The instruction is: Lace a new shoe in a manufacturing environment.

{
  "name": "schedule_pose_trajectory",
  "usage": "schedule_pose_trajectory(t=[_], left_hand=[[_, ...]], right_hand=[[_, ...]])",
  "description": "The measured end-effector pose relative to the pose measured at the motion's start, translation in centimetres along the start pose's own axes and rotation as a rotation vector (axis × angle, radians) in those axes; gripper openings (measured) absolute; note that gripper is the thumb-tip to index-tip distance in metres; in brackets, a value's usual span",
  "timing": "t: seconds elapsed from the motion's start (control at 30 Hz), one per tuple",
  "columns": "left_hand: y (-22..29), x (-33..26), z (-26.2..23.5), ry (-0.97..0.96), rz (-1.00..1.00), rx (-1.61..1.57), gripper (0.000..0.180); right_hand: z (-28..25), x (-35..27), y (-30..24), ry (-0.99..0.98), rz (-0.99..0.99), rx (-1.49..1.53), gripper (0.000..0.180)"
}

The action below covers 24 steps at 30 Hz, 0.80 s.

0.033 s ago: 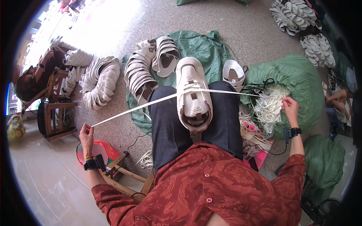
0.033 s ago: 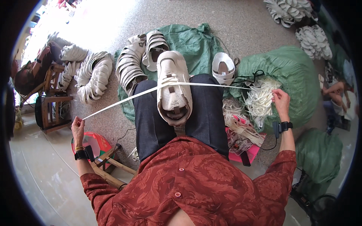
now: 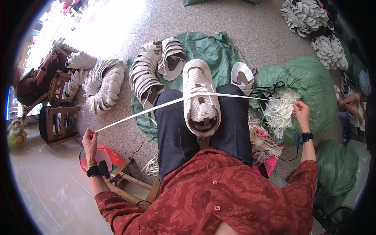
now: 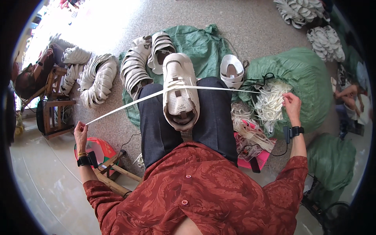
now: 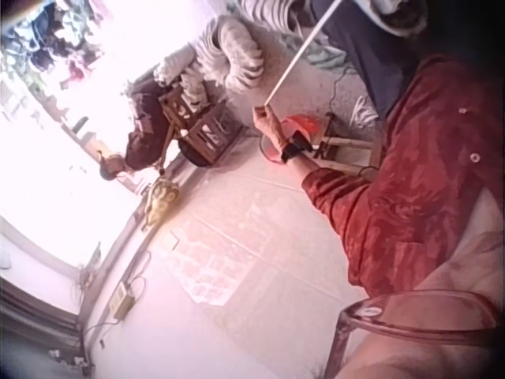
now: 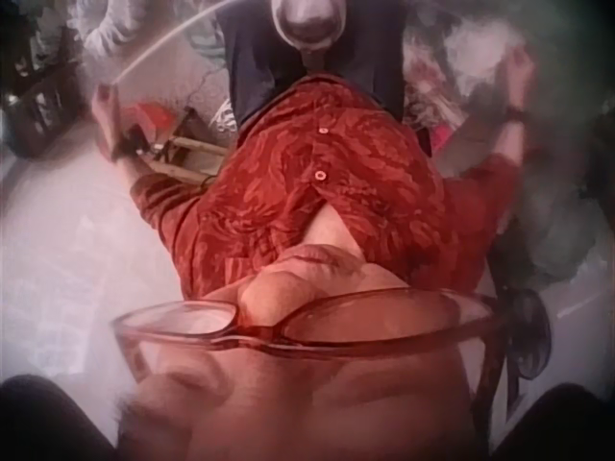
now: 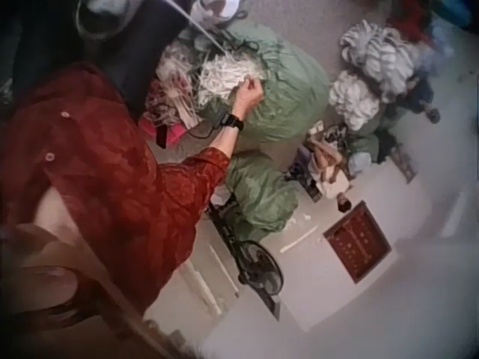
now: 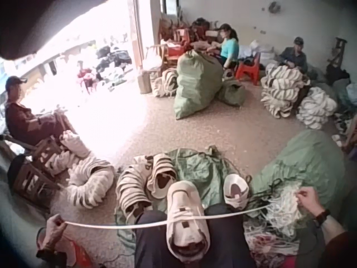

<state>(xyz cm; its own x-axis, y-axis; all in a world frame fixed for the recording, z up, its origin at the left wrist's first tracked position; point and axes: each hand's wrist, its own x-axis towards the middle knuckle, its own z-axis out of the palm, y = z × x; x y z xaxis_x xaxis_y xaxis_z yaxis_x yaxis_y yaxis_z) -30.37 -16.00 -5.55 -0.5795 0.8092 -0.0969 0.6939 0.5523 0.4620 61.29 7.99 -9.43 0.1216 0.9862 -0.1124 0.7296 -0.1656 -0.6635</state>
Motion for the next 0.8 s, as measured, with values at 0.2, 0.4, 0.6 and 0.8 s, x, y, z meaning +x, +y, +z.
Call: schedule_pose_trajectory(t=[0.2,0.4,0.6,0.8], left_hand=[[1.1,0.8,0.1,-0.065,0.062,0.105,0.011],[9.0,2.6,1.9,-0.193,0.107,-0.240,0.007],[15.5,4.3,-2.1,0.250,0.266,-0.292,0.008],[18.7,-1.3,3.5,-0.579,-0.027,-0.458,0.013]], right_hand=[[1.9,0.2,-0.2,-0.077,0.076,-0.026,0.010],[6.3,0.2,-6.8,-0.383,0.077,0.075,0.017],[5.5,0.7,-15.4,-0.366,0.098,0.534,0.018],[7.1,-2.8,-18.1,-0.460,0.238,0.908,0.024]])
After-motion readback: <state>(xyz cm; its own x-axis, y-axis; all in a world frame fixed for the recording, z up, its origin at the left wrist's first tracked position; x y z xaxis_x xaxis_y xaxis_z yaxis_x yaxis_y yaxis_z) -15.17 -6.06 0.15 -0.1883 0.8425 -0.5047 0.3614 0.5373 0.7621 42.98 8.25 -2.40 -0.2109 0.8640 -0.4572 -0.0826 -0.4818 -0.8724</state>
